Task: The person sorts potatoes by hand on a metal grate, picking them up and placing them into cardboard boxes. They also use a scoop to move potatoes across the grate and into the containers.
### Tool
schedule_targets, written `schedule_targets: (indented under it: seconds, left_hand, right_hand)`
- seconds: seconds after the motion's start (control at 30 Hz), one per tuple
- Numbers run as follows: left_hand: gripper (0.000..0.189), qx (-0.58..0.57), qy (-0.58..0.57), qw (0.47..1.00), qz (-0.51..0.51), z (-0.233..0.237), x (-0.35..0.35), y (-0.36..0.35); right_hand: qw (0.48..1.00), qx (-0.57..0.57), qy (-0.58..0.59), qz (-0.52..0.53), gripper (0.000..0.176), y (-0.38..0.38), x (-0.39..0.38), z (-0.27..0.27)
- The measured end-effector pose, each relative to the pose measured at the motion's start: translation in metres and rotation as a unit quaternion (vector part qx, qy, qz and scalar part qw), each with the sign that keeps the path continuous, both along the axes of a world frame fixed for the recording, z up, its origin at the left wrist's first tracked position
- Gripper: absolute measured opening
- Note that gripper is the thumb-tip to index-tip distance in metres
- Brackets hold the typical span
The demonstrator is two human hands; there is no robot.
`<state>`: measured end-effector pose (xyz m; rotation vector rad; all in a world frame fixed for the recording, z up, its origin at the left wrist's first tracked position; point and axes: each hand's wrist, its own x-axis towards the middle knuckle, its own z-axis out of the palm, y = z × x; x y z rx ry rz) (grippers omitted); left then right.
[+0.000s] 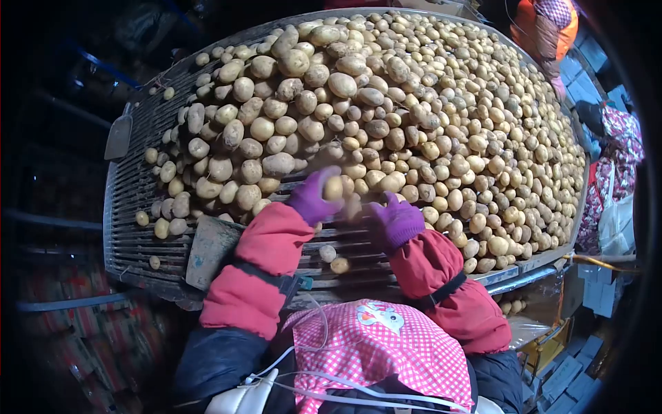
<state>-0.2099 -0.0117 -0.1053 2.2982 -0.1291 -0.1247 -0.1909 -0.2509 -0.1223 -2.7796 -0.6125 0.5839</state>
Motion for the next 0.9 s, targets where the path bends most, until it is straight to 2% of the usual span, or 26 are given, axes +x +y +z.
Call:
schedule_targets:
  seconds: [0.03, 0.07, 0.1, 0.13, 0.2, 0.23, 0.27, 0.3, 0.33, 0.37, 0.4, 0.43, 0.47, 0.5, 0.57, 0.6, 0.67, 0.77, 0.8, 0.83, 0.9]
  left_hand:
    - [0.078, -0.287, 0.068, 0.955, 0.039, 0.01, 0.001, -0.007]
    - [0.078, -0.437, 0.09, 0.894, 0.036, 0.036, -0.002, -0.018]
    - [0.079, -0.575, 0.11, 0.81, 0.032, 0.056, -0.006, -0.027]
    - [0.079, -0.584, 0.108, 0.804, 0.008, 0.057, -0.008, -0.034]
    - [0.079, -0.602, 0.1, 0.791, -0.036, 0.058, -0.011, -0.047]
    - [0.079, -0.605, 0.108, 0.789, -0.012, 0.062, -0.017, -0.055]
    - [0.08, -0.608, 0.117, 0.785, 0.012, 0.067, -0.026, -0.065]
    - [0.08, -0.611, 0.129, 0.78, 0.035, 0.073, -0.035, -0.076]
    - [0.085, -0.62, 0.13, 0.773, 0.034, 0.077, -0.042, -0.086]
    - [0.088, -0.584, 0.135, 0.8, 0.009, 0.072, -0.042, -0.094]
    - [0.091, -0.546, 0.139, 0.826, -0.017, 0.062, -0.043, -0.099]
    - [0.094, -0.505, 0.142, 0.849, -0.054, 0.052, -0.041, -0.113]
    - [0.102, -0.451, 0.128, 0.878, -0.095, 0.048, -0.035, -0.123]
    - [0.094, -0.465, 0.12, 0.871, -0.106, 0.046, -0.036, -0.134]
    - [0.091, -0.446, 0.159, 0.867, -0.155, 0.066, -0.034, -0.159]
    - [0.09, -0.458, 0.219, 0.847, -0.157, 0.067, -0.034, -0.171]
    - [0.089, -0.471, 0.34, 0.797, -0.164, 0.067, -0.035, -0.198]
    - [0.089, -0.383, 0.335, 0.821, -0.258, 0.076, -0.042, -0.254]
    - [0.09, -0.337, 0.293, 0.837, -0.315, 0.062, -0.044, -0.271]
    - [0.091, -0.336, 0.304, 0.813, -0.366, 0.074, -0.047, -0.292]
    - [0.089, -0.195, 0.205, 0.862, -0.421, 0.076, -0.056, -0.328]
  right_hand:
    - [1.0, 0.013, -0.007, -0.022, 0.04, -0.005, -0.001, -0.009]
    - [0.999, 0.015, -0.036, 0.005, 0.038, -0.007, -0.006, 0.02]
    - [0.997, 0.017, -0.065, 0.033, 0.037, -0.007, -0.009, 0.036]
    - [0.995, 0.043, -0.093, 0.016, 0.033, -0.005, -0.011, 0.035]
    - [0.996, 0.083, -0.04, 0.009, 0.031, -0.012, -0.007, 0.039]
    - [0.994, 0.104, -0.014, 0.006, 0.031, -0.019, -0.004, 0.042]
    - [0.934, 0.355, -0.043, -0.012, 0.034, -0.04, 0.0, -0.015]
    - [0.873, 0.468, 0.096, -0.098, 0.035, -0.05, -0.003, -0.009]
    - [0.775, 0.56, 0.229, -0.182, 0.037, -0.065, -0.007, 0.009]
    - [0.645, 0.63, 0.348, -0.258, 0.039, -0.079, -0.012, 0.029]
    - [0.581, 0.688, 0.358, -0.246, 0.047, -0.083, -0.022, 0.049]
    - [0.549, 0.72, 0.385, -0.18, 0.051, -0.103, -0.041, 0.039]
    - [0.554, 0.712, 0.383, -0.199, 0.056, -0.108, -0.051, 0.035]
    - [0.563, 0.707, 0.379, -0.199, 0.059, -0.117, -0.059, 0.026]
    - [0.586, 0.7, 0.362, -0.19, 0.066, -0.137, -0.074, 0.017]
    - [0.586, 0.701, 0.357, -0.193, 0.07, -0.148, -0.083, 0.018]
    - [0.571, 0.702, 0.366, -0.22, 0.073, -0.173, -0.099, 0.058]
    - [0.502, 0.729, 0.373, -0.279, 0.074, -0.217, -0.133, 0.079]
    - [0.509, 0.742, 0.337, -0.278, 0.076, -0.234, -0.145, 0.058]
    - [0.515, 0.753, 0.301, -0.279, 0.077, -0.249, -0.159, 0.047]
    - [0.469, 0.785, 0.242, -0.324, 0.075, -0.263, -0.184, 0.055]
